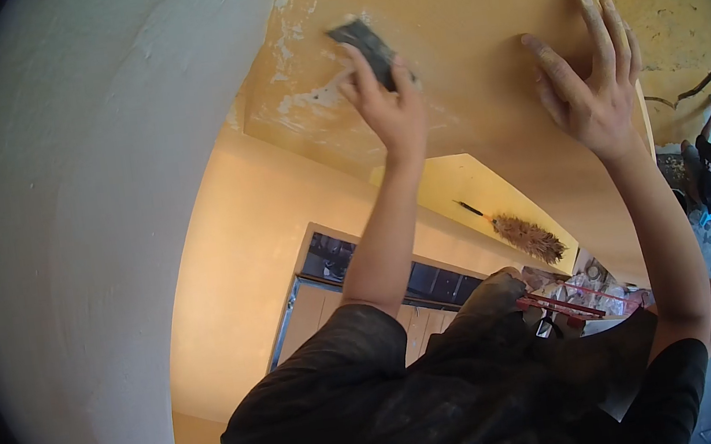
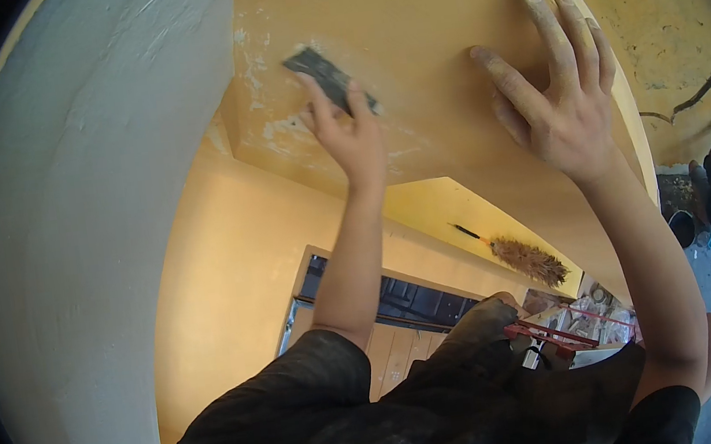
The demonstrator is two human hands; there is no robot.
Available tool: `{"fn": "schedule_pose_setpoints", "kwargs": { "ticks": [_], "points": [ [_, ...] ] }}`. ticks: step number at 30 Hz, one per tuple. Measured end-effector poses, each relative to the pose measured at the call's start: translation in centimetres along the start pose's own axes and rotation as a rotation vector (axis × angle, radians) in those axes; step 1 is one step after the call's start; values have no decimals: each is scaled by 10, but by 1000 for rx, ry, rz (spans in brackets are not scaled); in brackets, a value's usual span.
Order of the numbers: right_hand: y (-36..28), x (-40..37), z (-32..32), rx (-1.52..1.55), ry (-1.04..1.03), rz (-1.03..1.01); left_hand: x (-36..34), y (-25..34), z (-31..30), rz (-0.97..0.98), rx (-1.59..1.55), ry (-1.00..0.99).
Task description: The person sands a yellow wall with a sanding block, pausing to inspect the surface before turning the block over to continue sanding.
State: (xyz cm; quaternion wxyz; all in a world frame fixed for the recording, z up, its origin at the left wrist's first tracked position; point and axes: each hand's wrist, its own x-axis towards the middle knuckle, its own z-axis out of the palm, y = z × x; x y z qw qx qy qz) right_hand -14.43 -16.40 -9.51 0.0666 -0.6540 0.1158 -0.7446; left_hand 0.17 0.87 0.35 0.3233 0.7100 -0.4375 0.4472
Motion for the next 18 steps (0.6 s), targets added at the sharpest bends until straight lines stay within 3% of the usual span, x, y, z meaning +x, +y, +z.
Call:
{"fn": "schedule_pose_setpoints", "kwargs": {
  "ticks": [3, 5, 7, 9, 11, 13, 14, 18],
  "points": [
    [0, -1, 2, -18, 4, 10, 33, 16, -7, -91, -40, 57],
    [1, -4, 3, -25, 0, 12, 39, 20, -7, -201, -276, 104],
    [1, -1, 4, -51, 10, -2, 20, 7, -8, -147, -246, 84],
    [1, -1, 0, -3, -11, 5, 8, 5, -12, -67, 74, -48],
    [1, -1, 1, -3, -6, 7, 24, -6, -12, 40, 72, -6],
    [0, -2, 2, -8, -3, 20, 47, 13, -16, -167, -284, 88],
    [-1, -4, 2, 1, -2, 33, 48, 8, -16, -153, -320, 101],
    [1, -2, 2, -5, 2, 21, 16, -14, -18, 11, 90, -16]
  ]
}}
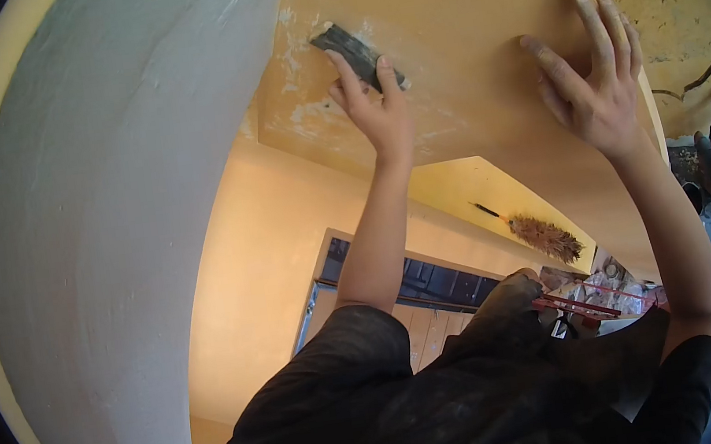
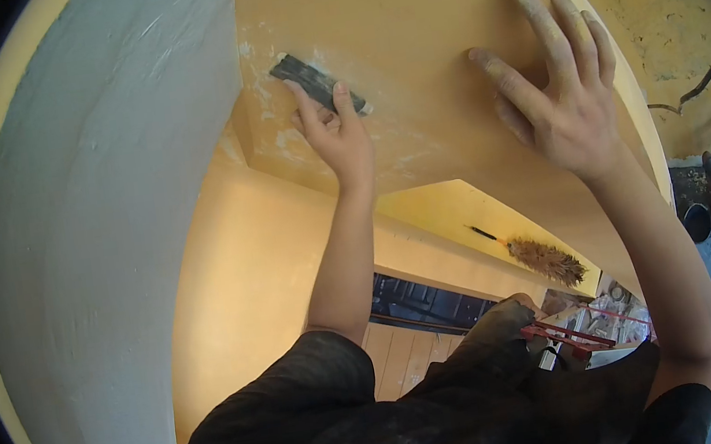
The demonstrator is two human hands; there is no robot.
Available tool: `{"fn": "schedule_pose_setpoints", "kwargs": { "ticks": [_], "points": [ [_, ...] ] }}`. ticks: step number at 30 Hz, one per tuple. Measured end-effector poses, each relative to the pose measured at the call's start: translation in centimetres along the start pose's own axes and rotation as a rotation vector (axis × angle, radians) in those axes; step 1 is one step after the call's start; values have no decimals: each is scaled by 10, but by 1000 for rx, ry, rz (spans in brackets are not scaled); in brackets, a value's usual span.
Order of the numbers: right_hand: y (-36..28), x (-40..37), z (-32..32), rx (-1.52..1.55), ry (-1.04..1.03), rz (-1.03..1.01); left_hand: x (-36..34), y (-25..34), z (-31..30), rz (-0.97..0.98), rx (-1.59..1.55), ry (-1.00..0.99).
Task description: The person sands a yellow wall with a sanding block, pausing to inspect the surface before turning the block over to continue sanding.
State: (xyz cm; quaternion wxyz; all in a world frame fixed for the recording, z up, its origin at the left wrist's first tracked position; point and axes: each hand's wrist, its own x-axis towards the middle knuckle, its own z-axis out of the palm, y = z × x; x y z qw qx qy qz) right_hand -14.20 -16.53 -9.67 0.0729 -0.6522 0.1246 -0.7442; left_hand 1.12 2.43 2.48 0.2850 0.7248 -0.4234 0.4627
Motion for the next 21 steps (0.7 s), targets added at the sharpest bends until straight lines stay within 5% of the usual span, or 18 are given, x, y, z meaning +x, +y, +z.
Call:
{"fn": "schedule_pose_setpoints", "kwargs": {
  "ticks": [7, 10, 21],
  "points": [
    [-1, -3, 1, 16, -13, 3, 30, 34, -3, -185, -388, 67],
    [0, -2, -2, 14, -20, 5, 2, 15, -11, -168, -128, -26],
    [-3, 3, -4, -50, -27, -55, -89, 25, -9, -337, -314, -73]
  ]
}}
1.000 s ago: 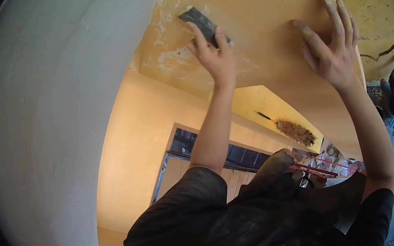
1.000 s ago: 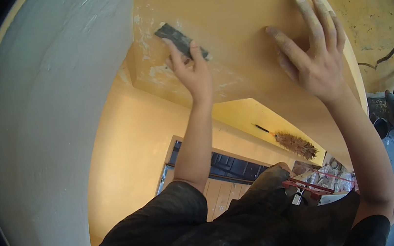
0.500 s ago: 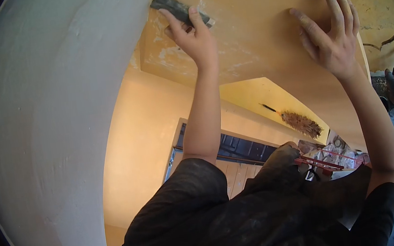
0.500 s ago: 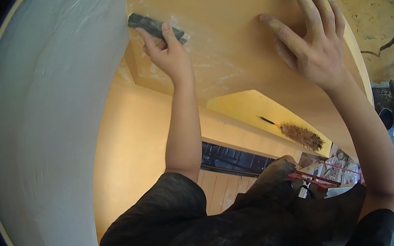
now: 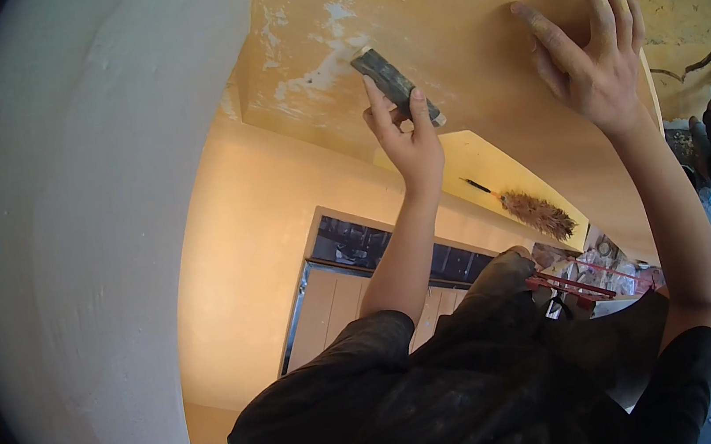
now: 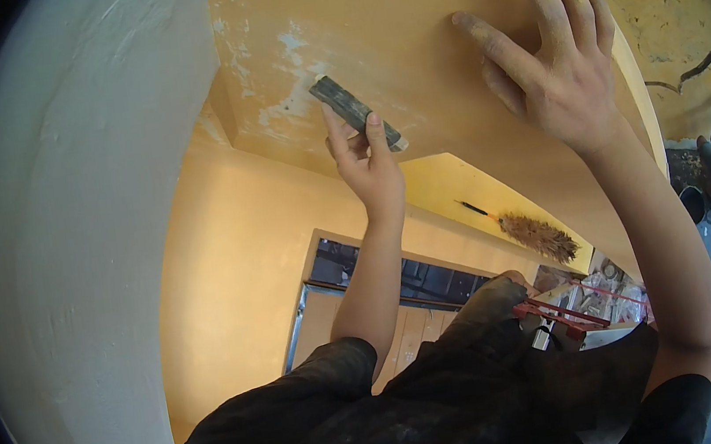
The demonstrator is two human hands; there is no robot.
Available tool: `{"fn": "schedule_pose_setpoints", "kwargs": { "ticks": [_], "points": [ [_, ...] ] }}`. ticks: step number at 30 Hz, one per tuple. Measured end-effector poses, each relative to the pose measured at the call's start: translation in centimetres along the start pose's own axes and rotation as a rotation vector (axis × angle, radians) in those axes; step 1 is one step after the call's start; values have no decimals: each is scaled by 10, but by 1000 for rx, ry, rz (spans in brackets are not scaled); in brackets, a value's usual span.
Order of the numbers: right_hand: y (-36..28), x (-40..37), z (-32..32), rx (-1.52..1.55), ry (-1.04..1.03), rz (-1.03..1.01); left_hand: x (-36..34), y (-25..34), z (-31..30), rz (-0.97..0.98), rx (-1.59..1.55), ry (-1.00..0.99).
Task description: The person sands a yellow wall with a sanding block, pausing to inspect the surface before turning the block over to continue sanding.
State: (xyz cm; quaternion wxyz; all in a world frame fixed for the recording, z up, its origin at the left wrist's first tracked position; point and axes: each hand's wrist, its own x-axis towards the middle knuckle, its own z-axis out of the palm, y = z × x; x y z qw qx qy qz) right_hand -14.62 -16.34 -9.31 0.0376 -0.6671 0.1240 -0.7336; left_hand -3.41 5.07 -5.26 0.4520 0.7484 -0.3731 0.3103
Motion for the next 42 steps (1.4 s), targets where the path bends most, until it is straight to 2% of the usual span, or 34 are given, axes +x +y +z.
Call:
{"fn": "schedule_pose_setpoints", "kwargs": {
  "ticks": [7, 10, 12, 16, 18, 19, 21, 24, 25, 27, 29, 31, 34, 36, 38, 40, 42],
  "points": [
    [4, -2, 2, -29, 9, -12, -1, -3, 3, -6, -18, -13],
    [11, -6, -3, 7, -167, -62, -2, -3, 3, -33, -61, -5],
    [9, -6, 2, 34, -58, -57, -4, -1, 3, -56, -81, -15],
    [4, 2, -15, 30, -236, 8, 5, 4, 1, -71, -49, 28],
    [6, -6, -4, 17, -153, -16, 21, -7, -6, 81, 8, 21],
    [7, -8, 1, -2, -75, -39, 38, -11, -9, 86, 11, 29],
    [7, -7, 3, -22, -62, -51, 76, -19, -18, 166, 124, 139],
    [6, -7, -2, -56, -95, -56, 105, -13, -22, 155, 242, 211],
    [6, -6, -2, -68, -133, -52, 103, -17, -18, 162, 239, 214],
    [8, -6, 1, -87, -76, -85, 91, -25, -7, 242, 212, 143],
    [5, -3, 4, -104, -18, -122, 91, -24, -8, 239, 226, 150],
    [0, 0, 4, -54, 16, -19, 101, -13, -7, 237, 237, 152],
    [1, -3, 4, -62, -4, -1, 113, 4, -11, 212, 290, 176],
    [-1, -3, 4, -61, -4, 4, 108, 11, -5, 161, 89, 149],
    [1, -2, 4, -75, 3, -7, 105, -4, -6, 236, 156, 150],
    [4, -7, 7, 31, 4, 35, 113, 8, 0, 315, 203, 145],
    [6, -8, 6, 18, 12, 30, 125, 25, -6, 174, 35, 193]
  ]
}}
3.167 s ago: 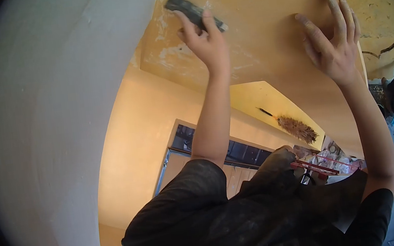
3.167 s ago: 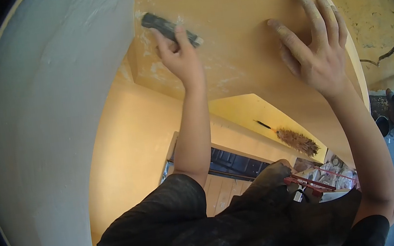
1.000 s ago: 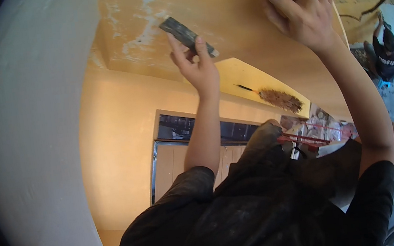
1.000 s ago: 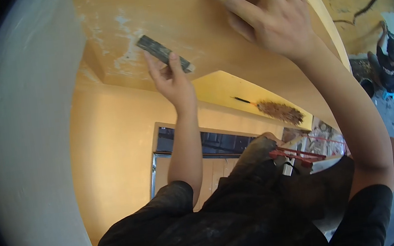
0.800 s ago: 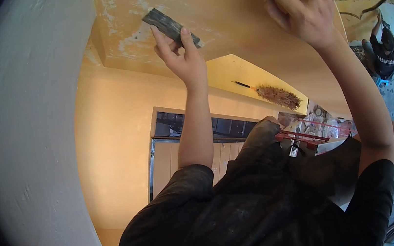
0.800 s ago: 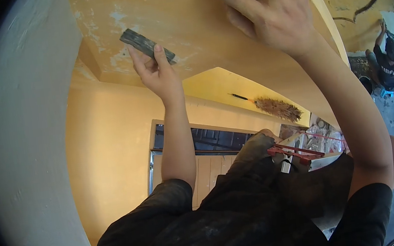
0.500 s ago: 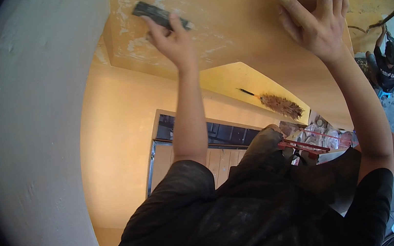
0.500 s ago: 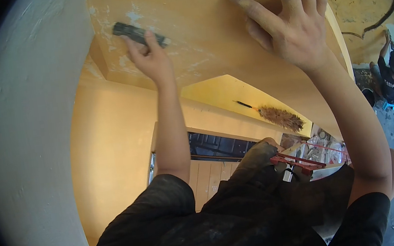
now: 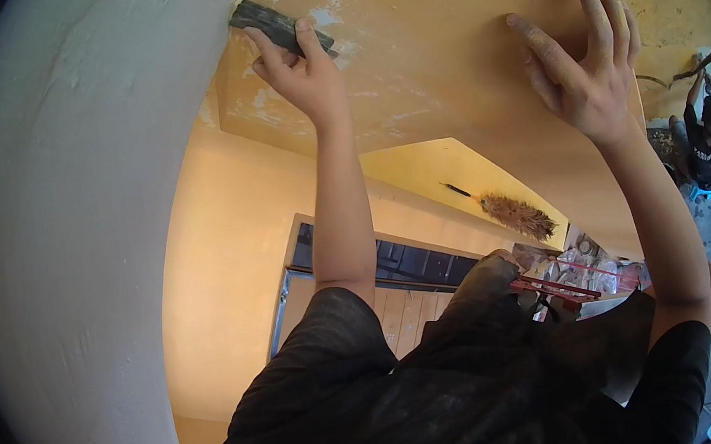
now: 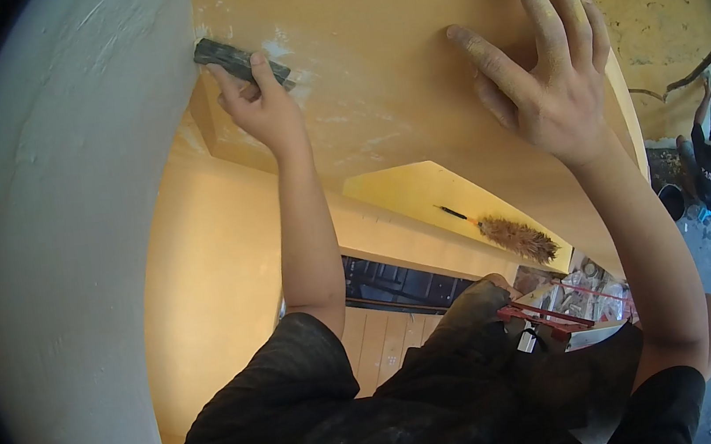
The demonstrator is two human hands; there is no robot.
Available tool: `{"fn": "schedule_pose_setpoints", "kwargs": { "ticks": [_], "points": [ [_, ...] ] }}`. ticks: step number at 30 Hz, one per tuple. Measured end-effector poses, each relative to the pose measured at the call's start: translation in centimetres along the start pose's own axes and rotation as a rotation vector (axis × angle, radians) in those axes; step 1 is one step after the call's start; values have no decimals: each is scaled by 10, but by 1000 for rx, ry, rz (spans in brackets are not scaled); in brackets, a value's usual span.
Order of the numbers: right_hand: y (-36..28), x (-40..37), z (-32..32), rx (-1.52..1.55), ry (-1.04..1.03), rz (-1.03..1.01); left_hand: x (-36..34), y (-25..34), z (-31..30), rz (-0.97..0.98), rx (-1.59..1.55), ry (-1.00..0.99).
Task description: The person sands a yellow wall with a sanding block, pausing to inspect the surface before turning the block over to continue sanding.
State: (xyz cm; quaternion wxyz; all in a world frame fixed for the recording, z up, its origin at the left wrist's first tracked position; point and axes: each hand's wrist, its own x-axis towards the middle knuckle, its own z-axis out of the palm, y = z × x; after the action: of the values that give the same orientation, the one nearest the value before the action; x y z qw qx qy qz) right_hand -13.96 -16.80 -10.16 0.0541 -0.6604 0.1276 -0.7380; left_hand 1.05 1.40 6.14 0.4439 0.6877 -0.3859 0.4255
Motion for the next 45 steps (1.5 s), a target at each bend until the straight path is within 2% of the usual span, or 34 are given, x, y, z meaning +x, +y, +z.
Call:
{"fn": "schedule_pose_setpoints", "kwargs": {
  "ticks": [2, 4, 8, 10, 11, 13, 17, 21, 22, 25, 33, 45],
  "points": [
    [-2, 0, -1, -15, -20, 4, -12, 3, 5, -19, -50, 6],
    [-4, 0, -1, -5, -19, 5, -29, -14, 3, 69, 205, -71],
    [-2, 3, 1, 21, 24, -8, -26, -21, 3, 177, 225, -110],
    [-2, 2, -1, 2, 8, 2, -16, 2, 10, -27, -175, 3],
    [-3, 2, -1, -17, -4, 1, -25, 1, 9, -27, -163, 2],
    [-5, 4, 0, -8, 14, -5, -44, -3, 16, 84, 83, -50],
    [-1, -1, 2, 38, 6, -10, -46, -12, 0, 173, 124, -115],
    [5, -4, -2, 137, -21, -3, -39, -7, -20, 93, 160, -144],
    [6, -5, 0, 146, -3, -9, -46, 7, -17, 28, 39, -105],
    [3, -7, 0, 140, 13, 3, -65, 28, -14, -43, 16, -126],
    [5, -7, 2, 151, 20, -5, -76, 33, -6, -1, 72, -200],
    [5, -8, 5, 125, 33, -1, -84, 22, -14, -58, 80, -212]
  ]
}}
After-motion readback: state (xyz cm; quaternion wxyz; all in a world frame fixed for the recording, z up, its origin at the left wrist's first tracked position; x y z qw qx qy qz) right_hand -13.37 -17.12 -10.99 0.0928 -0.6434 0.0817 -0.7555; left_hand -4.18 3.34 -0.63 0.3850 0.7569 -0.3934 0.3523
